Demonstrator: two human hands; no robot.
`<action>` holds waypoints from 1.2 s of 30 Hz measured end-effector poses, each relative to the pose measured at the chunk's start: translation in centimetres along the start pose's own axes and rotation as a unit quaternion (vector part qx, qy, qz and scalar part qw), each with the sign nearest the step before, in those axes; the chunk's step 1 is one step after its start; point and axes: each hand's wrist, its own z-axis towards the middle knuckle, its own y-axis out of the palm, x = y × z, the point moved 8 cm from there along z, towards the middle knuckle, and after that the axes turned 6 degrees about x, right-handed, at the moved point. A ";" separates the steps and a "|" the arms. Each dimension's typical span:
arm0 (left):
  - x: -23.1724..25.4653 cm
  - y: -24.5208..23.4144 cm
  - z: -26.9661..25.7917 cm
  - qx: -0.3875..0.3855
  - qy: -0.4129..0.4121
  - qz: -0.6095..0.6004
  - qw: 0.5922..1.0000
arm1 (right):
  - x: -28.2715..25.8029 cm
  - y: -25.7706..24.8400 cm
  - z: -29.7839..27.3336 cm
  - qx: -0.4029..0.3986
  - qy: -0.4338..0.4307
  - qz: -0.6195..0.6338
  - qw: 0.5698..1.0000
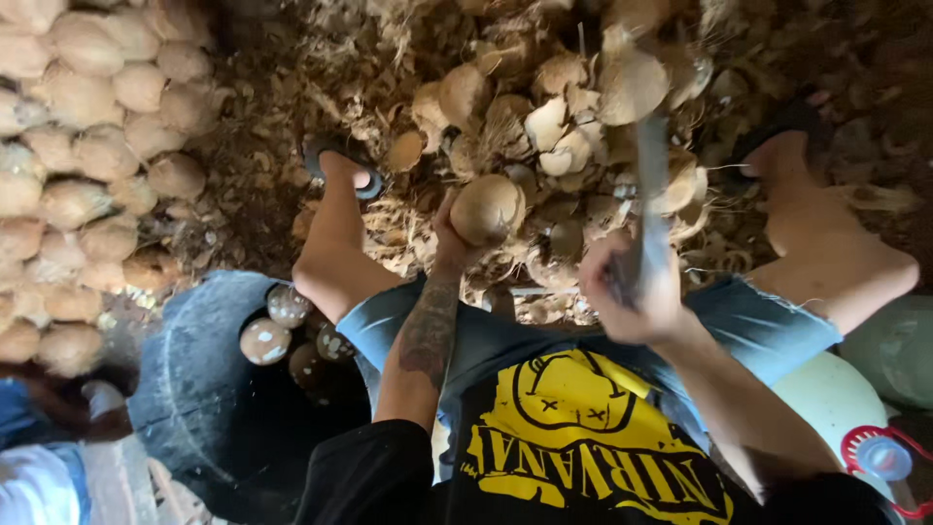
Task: The person sits on the ground and uses a machete to peel the husk off coconuts. They hold the coconut in one hand and strike it with the machete in the other, removing the fibrous outer layer. The peeled coconuts are placed into a black bucket, and the person occasionally pours coconut water into a white bucket.
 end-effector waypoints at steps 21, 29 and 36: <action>-0.6 0.6 2.6 -0.040 0.023 -0.005 0.999 | 0.3 2.7 -5.9 -0.053 -0.143 0.126 0.980; -0.7 2.5 -0.1 -0.080 0.029 -0.019 0.996 | 13.7 3.5 -6.5 -0.207 0.340 -0.180 0.900; 0.6 2.0 0.6 -0.093 0.016 0.059 0.994 | 0.9 1.7 -0.3 -0.091 0.133 0.035 0.986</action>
